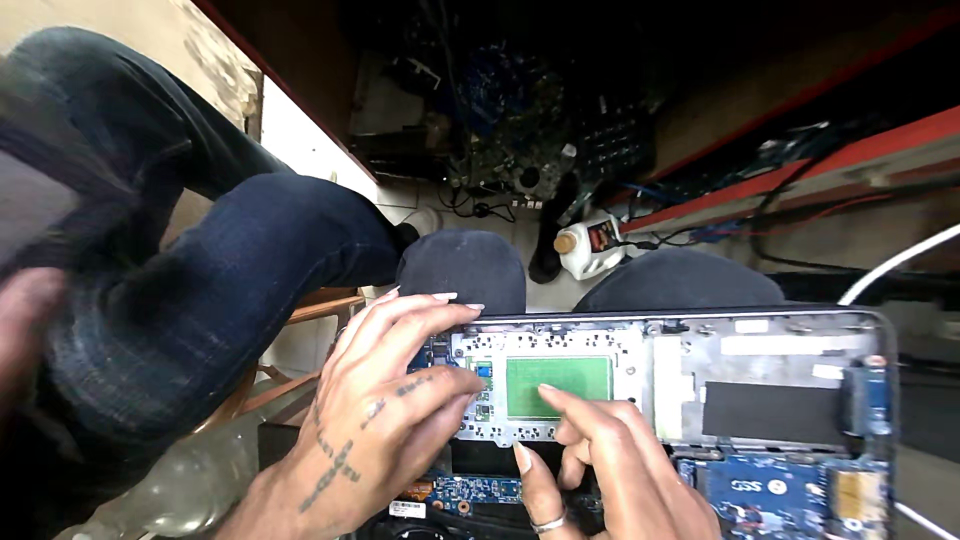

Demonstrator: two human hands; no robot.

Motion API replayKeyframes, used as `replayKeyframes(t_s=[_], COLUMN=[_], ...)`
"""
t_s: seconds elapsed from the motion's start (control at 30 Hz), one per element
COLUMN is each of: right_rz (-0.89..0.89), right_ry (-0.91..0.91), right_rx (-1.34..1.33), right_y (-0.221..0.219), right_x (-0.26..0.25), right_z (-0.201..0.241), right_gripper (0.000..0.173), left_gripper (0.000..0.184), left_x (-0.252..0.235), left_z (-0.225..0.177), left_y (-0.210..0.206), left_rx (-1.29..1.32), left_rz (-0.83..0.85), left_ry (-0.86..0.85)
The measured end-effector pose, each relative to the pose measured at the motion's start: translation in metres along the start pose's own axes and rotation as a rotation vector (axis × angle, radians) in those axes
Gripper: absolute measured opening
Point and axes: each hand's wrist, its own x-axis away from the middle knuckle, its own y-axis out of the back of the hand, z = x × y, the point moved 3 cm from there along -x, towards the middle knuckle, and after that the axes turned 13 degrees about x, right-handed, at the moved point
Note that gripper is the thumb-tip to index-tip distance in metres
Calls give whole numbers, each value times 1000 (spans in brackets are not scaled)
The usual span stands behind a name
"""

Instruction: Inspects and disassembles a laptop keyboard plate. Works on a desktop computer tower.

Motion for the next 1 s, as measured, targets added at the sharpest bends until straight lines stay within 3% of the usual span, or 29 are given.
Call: replayKeyframes(t_s=[0.27, 0.5, 0.7, 1.0], right_rz=[16, -5, 4, 14], right_ry=[-8, -7, -6, -2], right_rx=[-6, -14, -8, 8], right_y=[2, 0, 0, 0], right_x=[0, 0, 0, 0], right_z=[1, 0, 0, 0], right_gripper=[34, 33, 33, 34], left_gripper=[13, 14, 37, 51], left_x=[-11, 10, 31, 33], left_z=[4, 5, 7, 3], left_y=[9, 11, 8, 7], left_rx=[4, -121, -269, -412], left_rz=[131, 57, 138, 207], left_ry=[42, -139, -148, -165])
